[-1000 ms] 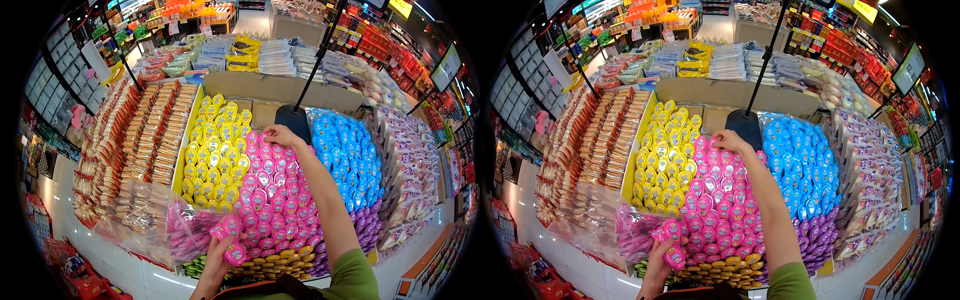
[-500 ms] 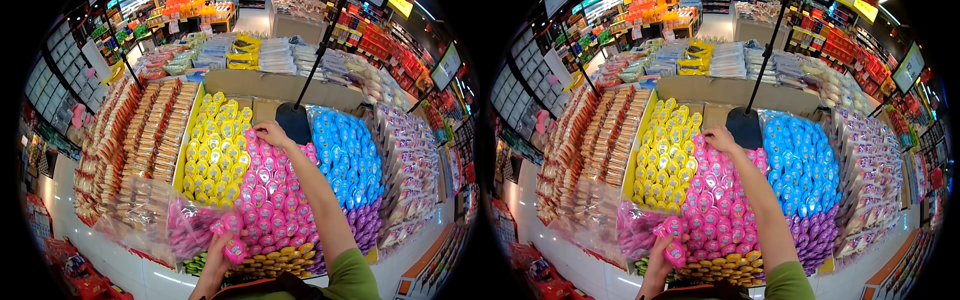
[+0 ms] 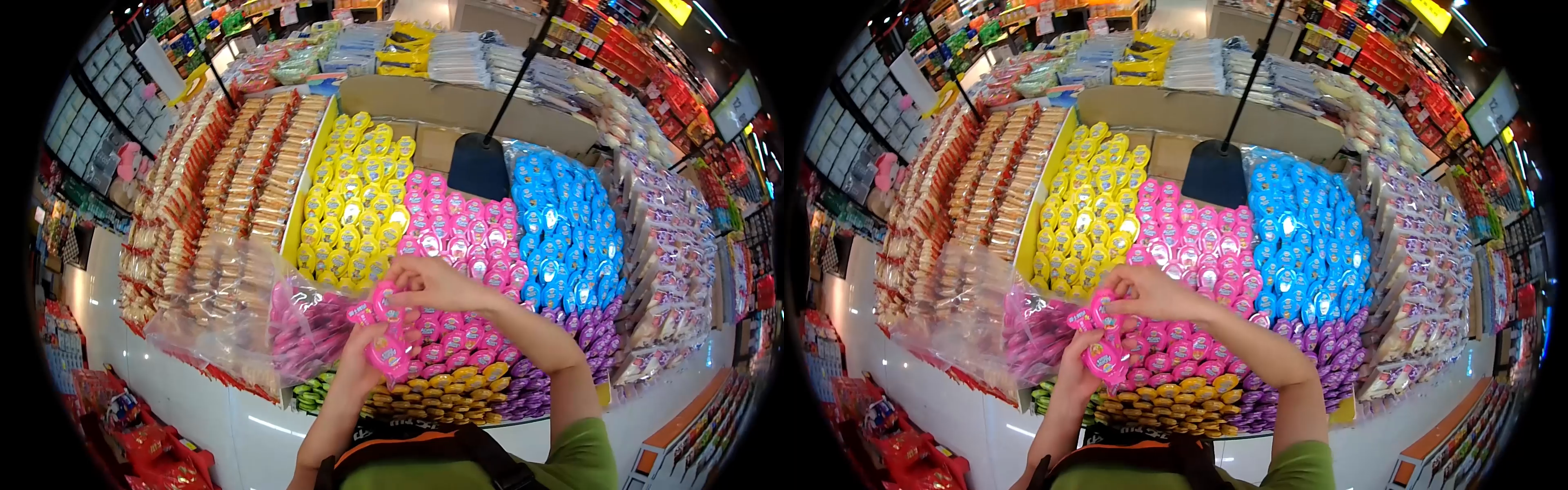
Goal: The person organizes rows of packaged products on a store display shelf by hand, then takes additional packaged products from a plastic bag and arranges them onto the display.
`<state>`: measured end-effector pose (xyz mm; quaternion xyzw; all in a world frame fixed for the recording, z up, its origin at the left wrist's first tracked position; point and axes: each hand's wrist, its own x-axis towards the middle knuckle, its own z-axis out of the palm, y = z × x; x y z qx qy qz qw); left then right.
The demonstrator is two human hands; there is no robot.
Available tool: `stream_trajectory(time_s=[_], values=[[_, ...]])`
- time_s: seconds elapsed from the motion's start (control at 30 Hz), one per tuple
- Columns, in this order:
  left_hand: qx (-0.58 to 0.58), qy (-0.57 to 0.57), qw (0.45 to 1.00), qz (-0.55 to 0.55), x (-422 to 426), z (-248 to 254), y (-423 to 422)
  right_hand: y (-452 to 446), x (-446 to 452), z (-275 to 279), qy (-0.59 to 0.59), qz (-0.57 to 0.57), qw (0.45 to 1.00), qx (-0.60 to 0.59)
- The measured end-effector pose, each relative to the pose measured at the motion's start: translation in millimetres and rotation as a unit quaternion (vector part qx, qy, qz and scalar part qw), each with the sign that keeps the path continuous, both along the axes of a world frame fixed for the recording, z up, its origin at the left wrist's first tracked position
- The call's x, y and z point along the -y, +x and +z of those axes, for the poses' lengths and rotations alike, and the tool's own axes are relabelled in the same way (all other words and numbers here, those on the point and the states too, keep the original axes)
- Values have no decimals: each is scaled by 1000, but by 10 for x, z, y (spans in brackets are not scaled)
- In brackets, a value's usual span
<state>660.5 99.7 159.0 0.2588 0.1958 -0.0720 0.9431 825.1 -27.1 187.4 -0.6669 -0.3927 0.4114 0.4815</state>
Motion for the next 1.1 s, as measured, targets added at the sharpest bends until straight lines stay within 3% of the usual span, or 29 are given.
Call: stream_trajectory(time_s=[0.07,0.1,0.2,0.33,0.4,0.57,0.67,0.8,0.9,1.0,1.1], values=[[-4,10,1000,-10,50,-22,-11,5,41,-190,62,-5,989,-130],[-1,-14,1000,-16,66,-25,-11,30,66,-221,73,-2,988,-139],[-1,-80,996,-28,66,2,-71,410,148,-73,63,-145,982,-101],[-45,-70,996,-39,85,83,-170,1649,346,-487,86,-417,887,177],[-59,-90,993,-38,122,132,-186,2138,454,-749,94,-471,853,204],[-88,-105,989,-47,104,93,-162,2530,417,-1144,18,-447,833,325],[-99,-96,990,-29,82,-21,-178,2549,413,-1226,-108,-336,926,132],[-159,-83,983,-24,63,-46,-214,2334,374,-1105,-110,-288,949,60],[-150,-67,986,-11,117,53,-180,2353,397,-1248,-93,-278,950,106],[-158,-64,985,0,144,65,-169,2441,459,-1436,-83,-254,926,266],[-175,-67,982,13,143,6,-160,2438,467,-1464,-83,-255,925,270]])
